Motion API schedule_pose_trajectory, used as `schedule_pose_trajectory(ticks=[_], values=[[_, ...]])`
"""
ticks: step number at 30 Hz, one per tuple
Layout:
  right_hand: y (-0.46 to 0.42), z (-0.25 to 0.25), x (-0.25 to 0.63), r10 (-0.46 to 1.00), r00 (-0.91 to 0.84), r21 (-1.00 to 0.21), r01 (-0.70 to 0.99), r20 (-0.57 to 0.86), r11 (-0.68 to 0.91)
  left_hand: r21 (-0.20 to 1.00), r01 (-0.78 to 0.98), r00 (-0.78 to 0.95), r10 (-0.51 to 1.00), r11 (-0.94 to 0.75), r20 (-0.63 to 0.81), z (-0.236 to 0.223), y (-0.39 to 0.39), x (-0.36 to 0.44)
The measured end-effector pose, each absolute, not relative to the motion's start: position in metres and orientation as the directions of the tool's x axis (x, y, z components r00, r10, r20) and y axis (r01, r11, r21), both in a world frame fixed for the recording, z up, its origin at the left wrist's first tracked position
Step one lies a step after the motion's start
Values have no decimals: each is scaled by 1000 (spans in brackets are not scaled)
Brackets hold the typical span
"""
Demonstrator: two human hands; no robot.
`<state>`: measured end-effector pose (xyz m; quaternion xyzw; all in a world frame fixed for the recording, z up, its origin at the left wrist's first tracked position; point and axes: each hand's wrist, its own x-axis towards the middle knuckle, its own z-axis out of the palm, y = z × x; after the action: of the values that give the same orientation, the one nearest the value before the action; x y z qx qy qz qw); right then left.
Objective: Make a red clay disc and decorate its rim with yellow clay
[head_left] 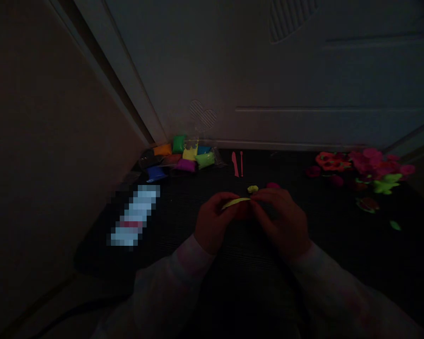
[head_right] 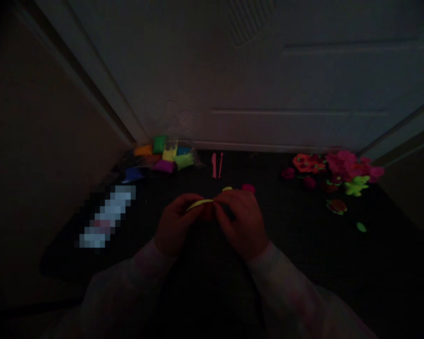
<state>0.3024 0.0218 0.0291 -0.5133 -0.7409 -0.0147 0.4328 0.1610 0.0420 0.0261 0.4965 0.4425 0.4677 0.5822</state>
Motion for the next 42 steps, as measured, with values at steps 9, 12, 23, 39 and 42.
schedule_pose_trajectory(ticks=[9,12,23,39,42], values=[[25,28,302,810,-47,-507,758,585,411,997,57,193,979,55,-65,22,47,159],[27,29,303,857,47,-601,733,513,319,961,271,236,972,-51,-15,15,54,156],[32,14,301,984,-33,-508,853,176,119,628,715,274,950,-307,152,7,76,112],[35,15,299,995,-19,-480,875,99,64,429,805,322,910,-409,263,9,66,126],[36,14,299,996,-14,-492,869,84,54,344,745,471,816,-572,336,14,56,132]])
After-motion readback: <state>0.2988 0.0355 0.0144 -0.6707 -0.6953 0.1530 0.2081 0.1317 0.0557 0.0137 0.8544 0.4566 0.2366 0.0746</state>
